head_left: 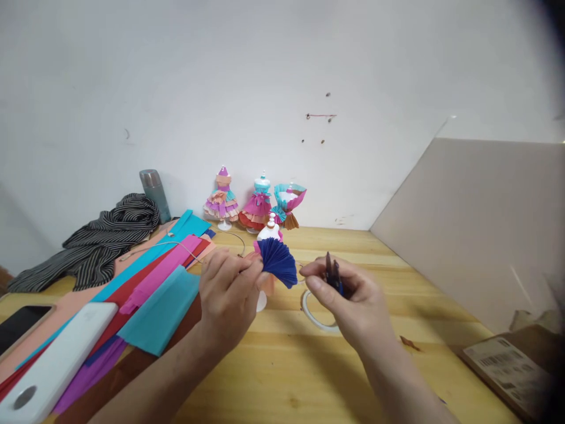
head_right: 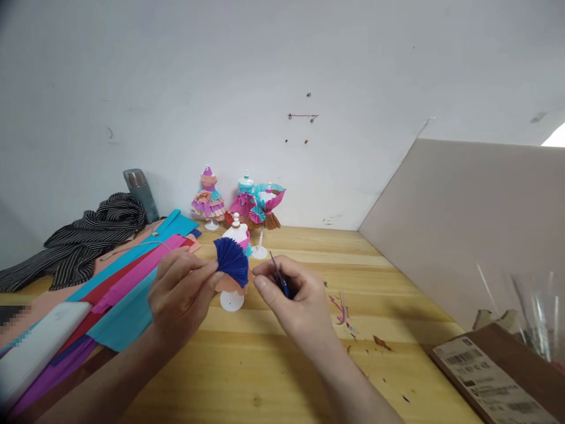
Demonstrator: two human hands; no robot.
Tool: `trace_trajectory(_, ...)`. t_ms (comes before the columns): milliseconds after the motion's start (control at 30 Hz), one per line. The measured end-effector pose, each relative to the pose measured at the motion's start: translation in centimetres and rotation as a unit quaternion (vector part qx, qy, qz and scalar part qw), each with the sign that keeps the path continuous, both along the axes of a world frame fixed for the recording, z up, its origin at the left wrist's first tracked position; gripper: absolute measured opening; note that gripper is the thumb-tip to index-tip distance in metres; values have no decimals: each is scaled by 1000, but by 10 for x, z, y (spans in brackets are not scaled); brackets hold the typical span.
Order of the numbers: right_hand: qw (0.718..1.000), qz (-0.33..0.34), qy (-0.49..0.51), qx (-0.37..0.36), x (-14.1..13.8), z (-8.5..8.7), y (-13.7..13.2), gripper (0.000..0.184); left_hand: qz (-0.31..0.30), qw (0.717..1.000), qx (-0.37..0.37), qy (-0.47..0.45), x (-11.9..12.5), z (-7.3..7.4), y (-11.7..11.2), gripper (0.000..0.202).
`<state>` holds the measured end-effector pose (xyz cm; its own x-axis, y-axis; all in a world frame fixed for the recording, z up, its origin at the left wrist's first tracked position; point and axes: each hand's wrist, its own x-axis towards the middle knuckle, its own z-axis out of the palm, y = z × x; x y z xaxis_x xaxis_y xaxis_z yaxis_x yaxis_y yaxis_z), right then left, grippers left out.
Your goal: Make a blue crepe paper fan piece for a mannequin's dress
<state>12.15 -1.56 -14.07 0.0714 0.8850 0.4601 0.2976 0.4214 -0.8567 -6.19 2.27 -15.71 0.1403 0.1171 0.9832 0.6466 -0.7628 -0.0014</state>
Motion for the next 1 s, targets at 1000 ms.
trace_trajectory(1000,994,69,-88,13,36,18,0,45,-22,990,58,125,-2,-5,5,14)
